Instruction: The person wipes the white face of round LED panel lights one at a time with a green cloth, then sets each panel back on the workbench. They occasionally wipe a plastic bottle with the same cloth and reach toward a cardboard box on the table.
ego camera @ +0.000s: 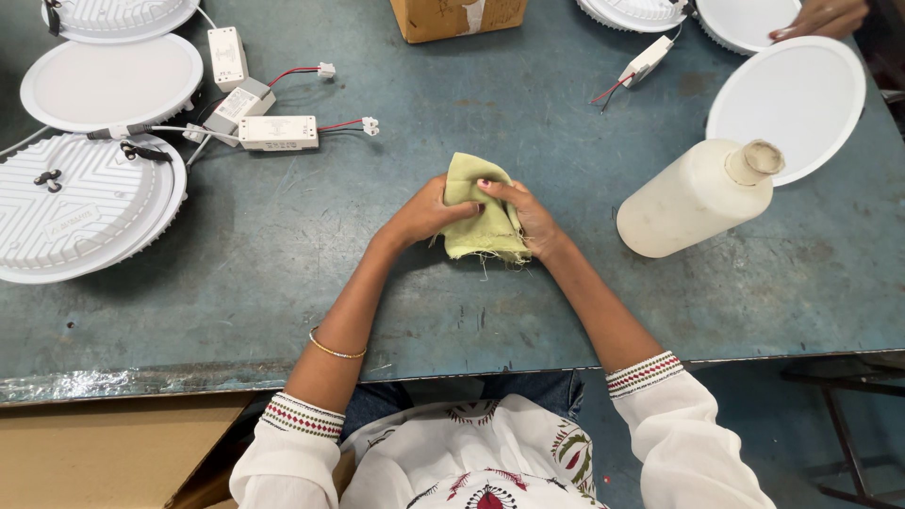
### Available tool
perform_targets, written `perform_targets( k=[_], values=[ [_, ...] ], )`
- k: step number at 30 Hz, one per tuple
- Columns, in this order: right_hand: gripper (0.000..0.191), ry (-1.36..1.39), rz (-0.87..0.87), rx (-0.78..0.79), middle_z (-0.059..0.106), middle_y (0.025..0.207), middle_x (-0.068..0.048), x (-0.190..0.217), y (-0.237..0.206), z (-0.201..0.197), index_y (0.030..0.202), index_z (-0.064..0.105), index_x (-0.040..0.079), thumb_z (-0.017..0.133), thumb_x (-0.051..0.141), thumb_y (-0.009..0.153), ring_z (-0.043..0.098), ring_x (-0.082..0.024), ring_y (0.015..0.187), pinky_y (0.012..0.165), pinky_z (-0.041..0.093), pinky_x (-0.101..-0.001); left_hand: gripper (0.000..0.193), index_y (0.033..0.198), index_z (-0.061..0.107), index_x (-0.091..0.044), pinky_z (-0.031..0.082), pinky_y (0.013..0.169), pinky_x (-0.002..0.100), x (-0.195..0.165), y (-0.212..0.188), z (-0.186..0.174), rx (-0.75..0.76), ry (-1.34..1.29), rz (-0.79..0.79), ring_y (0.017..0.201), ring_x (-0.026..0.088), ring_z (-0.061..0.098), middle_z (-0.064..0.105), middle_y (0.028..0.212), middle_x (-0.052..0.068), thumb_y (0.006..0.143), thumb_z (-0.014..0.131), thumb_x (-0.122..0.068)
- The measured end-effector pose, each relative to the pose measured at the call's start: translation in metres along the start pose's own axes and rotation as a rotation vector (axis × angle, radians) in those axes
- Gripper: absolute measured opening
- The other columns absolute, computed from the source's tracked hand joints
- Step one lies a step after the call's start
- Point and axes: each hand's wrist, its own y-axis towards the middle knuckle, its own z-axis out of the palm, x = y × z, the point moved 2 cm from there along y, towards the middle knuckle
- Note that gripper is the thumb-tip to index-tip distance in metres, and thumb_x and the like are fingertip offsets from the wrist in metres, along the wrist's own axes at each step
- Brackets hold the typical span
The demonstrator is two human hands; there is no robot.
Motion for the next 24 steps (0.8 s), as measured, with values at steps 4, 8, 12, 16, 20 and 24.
perform_targets(
  k=[4, 8, 12, 16, 20, 24],
  values=[
    [0.037, -0.016, -0.009, -0.001, 0.07, 0.104, -0.012, 0.0, -0.002, 0.001, 0.122, 0.06, 0.0, 0.07, 0.023, 0.095, 0.074, -0.019, 0.086, 0.076, 0.064, -0.0372, 0.048, 0.129, 0.062, 0.0, 0.056, 0.091, 0.031, -0.001, 0.0, 0.0, -0.03, -0.006, -0.02, 0.102, 0.015, 0.069, 0.073, 0.114, 0.008, 0.088, 0.071, -0.023],
    [0.04, -0.035, -0.006, -0.001, 0.07, 0.108, -0.01, 0.0, -0.003, 0.001, 0.124, 0.059, 0.001, 0.071, 0.024, 0.094, 0.073, -0.017, 0.091, 0.082, 0.064, -0.0356, 0.047, 0.129, 0.061, 0.0, 0.055, 0.092, 0.031, 0.005, 0.002, -0.002, -0.051, -0.023, 0.017, 0.103, 0.015, 0.068, 0.072, 0.115, 0.009, 0.088, 0.068, -0.02],
    [0.041, -0.072, -0.001, 0.016, 0.071, 0.109, -0.01, -0.002, -0.003, 0.002, 0.125, 0.059, 0.001, 0.071, 0.024, 0.094, 0.073, -0.018, 0.092, 0.081, 0.063, -0.0351, 0.047, 0.129, 0.058, 0.0, 0.055, 0.093, 0.031, 0.011, 0.004, -0.003, -0.088, -0.042, 0.043, 0.104, 0.015, 0.068, 0.071, 0.115, 0.009, 0.086, 0.065, -0.016],
    [0.04, -0.065, 0.0, 0.033, 0.071, 0.108, -0.011, -0.002, -0.003, 0.002, 0.125, 0.06, 0.0, 0.071, 0.023, 0.095, 0.073, -0.018, 0.092, 0.082, 0.063, -0.0359, 0.045, 0.127, 0.06, 0.0, 0.056, 0.091, 0.031, 0.014, 0.003, -0.002, -0.117, -0.001, 0.04, 0.102, 0.015, 0.069, 0.072, 0.112, 0.009, 0.086, 0.065, -0.017],
    [0.04, -0.039, 0.005, 0.047, 0.071, 0.109, -0.011, -0.002, -0.002, 0.001, 0.125, 0.06, 0.0, 0.071, 0.023, 0.095, 0.073, -0.019, 0.093, 0.083, 0.063, -0.0362, 0.042, 0.122, 0.064, 0.002, 0.057, 0.087, 0.032, 0.011, 0.004, -0.001, -0.128, 0.054, 0.036, 0.097, 0.016, 0.07, 0.074, 0.107, 0.01, 0.087, 0.067, -0.021],
    [0.039, -0.029, 0.004, 0.031, 0.071, 0.11, -0.011, -0.002, 0.0, 0.0, 0.125, 0.06, 0.0, 0.071, 0.023, 0.095, 0.074, -0.019, 0.093, 0.083, 0.063, -0.0363, 0.041, 0.12, 0.066, 0.001, 0.057, 0.085, 0.033, 0.006, 0.003, -0.003, -0.148, 0.126, 0.026, 0.095, 0.018, 0.072, 0.075, 0.105, 0.011, 0.088, 0.067, -0.025]
  ],
)
